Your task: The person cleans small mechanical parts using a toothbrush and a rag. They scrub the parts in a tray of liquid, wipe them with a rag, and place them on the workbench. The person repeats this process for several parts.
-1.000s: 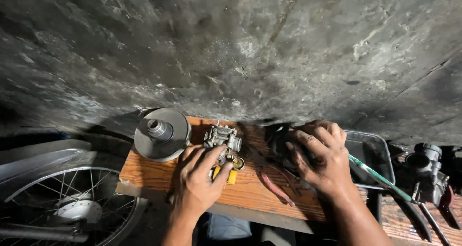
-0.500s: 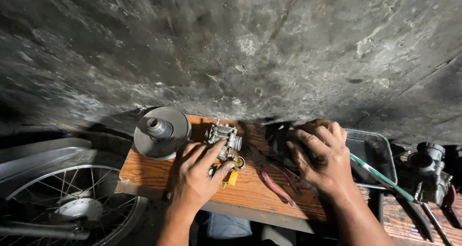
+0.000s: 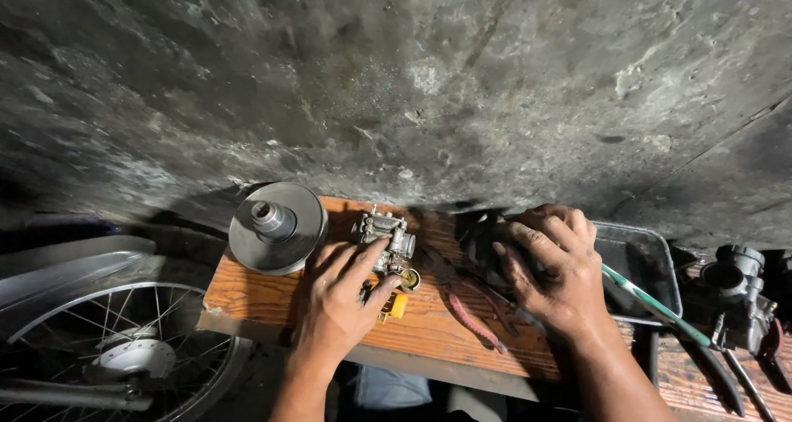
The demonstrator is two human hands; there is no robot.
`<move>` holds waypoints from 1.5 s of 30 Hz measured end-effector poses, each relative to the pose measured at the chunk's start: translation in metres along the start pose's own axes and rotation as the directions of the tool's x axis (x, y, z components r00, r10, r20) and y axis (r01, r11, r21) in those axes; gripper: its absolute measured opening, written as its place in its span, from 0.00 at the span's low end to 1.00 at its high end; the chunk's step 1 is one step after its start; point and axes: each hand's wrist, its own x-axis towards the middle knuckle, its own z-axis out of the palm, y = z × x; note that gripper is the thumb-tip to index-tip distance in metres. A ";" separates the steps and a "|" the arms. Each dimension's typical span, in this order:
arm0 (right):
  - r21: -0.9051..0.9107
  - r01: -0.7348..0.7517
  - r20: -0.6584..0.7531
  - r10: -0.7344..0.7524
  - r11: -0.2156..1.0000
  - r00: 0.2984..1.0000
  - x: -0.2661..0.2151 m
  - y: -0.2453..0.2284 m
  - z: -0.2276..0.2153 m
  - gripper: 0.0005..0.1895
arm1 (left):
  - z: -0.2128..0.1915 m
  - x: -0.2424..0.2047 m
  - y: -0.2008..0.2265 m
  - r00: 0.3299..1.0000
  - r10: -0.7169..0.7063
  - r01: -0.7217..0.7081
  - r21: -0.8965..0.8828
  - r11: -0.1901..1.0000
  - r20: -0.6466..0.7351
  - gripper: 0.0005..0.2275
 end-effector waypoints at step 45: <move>-0.478 -0.267 -0.020 0.293 0.837 0.956 -0.034 0.028 -0.117 0.09 | 0.082 0.101 0.119 0.929 0.369 -0.354 -0.227 0.907 0.025 0.15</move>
